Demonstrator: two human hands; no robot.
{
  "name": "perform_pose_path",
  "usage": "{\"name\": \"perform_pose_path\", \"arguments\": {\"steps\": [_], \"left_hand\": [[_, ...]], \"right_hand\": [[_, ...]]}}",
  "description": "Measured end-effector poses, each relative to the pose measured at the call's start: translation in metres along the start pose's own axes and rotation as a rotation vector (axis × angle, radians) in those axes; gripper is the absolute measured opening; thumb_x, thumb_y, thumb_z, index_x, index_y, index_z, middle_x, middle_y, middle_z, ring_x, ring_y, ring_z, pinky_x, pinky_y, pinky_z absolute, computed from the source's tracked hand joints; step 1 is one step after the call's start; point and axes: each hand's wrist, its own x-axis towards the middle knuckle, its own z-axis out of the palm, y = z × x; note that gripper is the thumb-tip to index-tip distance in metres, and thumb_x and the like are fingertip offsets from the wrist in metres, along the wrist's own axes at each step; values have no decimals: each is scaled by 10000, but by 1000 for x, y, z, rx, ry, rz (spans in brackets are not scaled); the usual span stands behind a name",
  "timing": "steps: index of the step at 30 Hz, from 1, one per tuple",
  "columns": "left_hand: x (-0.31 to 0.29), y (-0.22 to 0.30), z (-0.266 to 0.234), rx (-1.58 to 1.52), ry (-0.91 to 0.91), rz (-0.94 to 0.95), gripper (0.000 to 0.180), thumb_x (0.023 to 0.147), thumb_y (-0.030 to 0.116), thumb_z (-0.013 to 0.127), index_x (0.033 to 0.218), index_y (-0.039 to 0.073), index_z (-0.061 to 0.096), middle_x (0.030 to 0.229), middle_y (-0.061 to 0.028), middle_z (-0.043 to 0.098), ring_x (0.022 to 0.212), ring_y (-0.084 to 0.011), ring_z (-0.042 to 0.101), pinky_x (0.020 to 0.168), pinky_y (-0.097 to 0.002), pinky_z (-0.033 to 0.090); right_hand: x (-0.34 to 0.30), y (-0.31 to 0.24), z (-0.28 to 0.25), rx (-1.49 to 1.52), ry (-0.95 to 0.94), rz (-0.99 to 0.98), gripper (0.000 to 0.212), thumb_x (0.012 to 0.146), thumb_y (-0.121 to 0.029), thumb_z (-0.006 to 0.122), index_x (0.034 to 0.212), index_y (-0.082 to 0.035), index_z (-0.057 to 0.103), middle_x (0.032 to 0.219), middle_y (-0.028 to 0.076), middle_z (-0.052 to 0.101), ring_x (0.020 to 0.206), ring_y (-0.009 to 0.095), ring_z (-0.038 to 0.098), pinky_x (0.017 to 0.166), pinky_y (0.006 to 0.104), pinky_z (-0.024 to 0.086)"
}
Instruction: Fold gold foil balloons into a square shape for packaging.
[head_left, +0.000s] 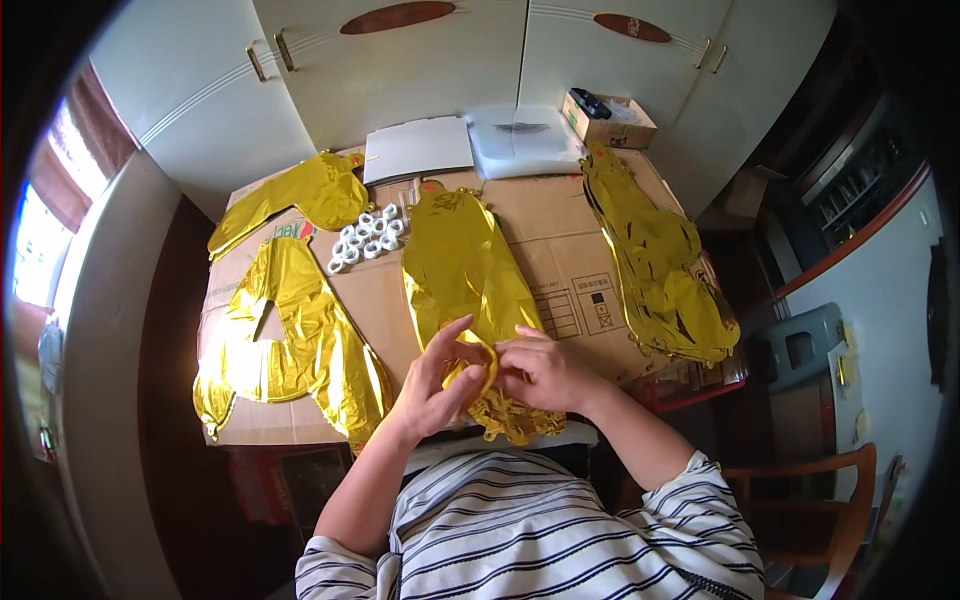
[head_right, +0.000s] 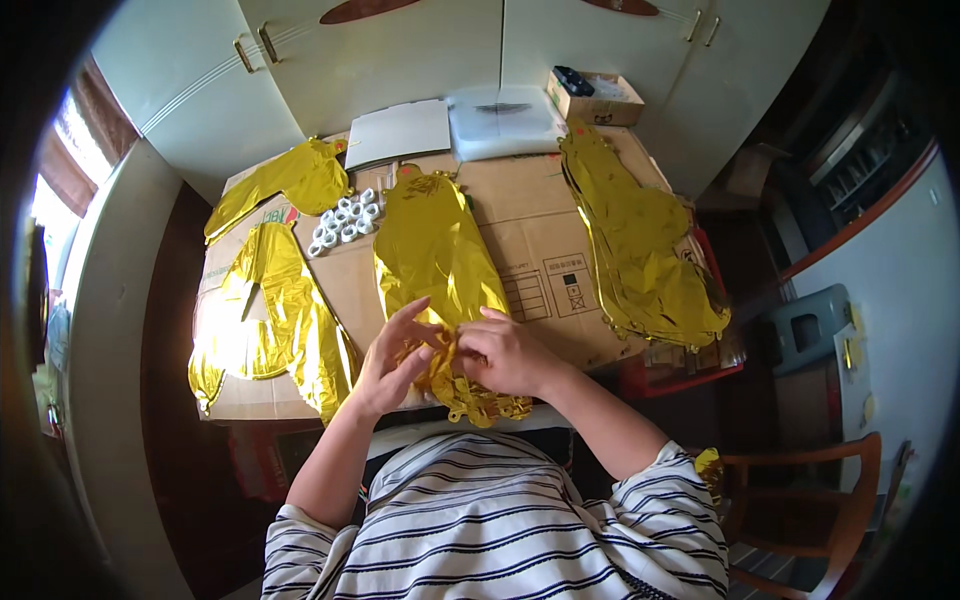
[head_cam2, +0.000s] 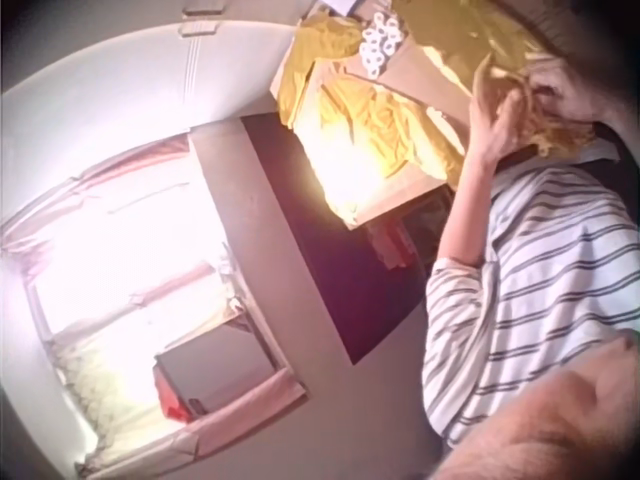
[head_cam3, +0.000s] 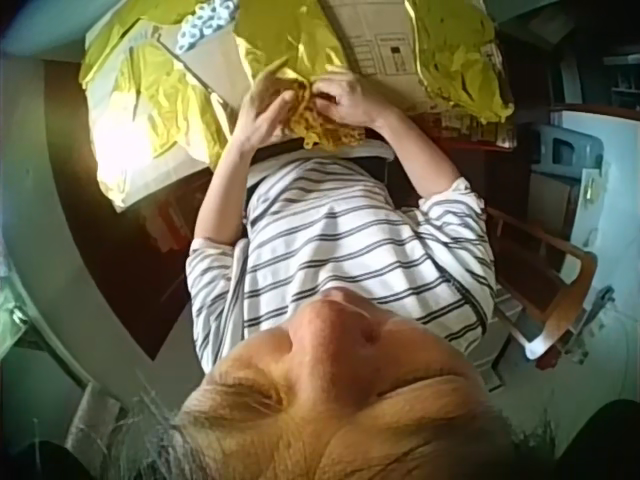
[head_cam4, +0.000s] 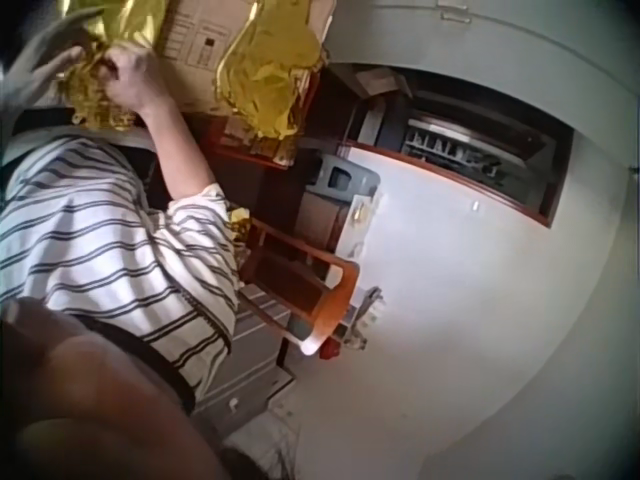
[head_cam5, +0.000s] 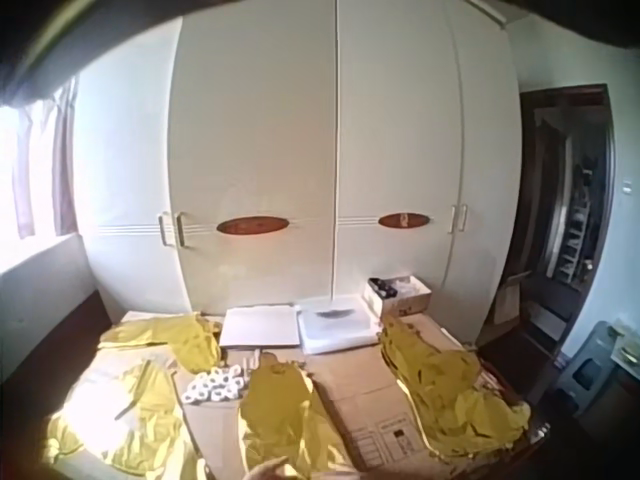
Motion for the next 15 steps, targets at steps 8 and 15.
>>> {"name": "perform_pose_path", "arguments": {"steps": [8, 15], "left_hand": [[-5, -41, -20, 1015, 304, 144, 643, 926, 213, 642, 1498, -1, 437, 1495, -238, 467, 1441, -426, 374, 1210, -556, 234], [-3, -40, 12, 1211, 29, 126, 690, 972, 427, 582, 1495, -3, 450, 1625, -200, 341, 1544, -415, 206, 1232, -610, 115]], "right_hand": [[-6, 40, -23, -426, 150, -96, 386, 906, -294, 728, 1215, -64, 700, 1386, 113, 624, 1393, 320, 483, 1201, 520, 319], [-11, 44, -16, -422, 55, -102, 379, 906, -265, 719, 1217, -51, 691, 1391, 124, 625, 1395, 331, 485, 1200, 542, 305]]}}
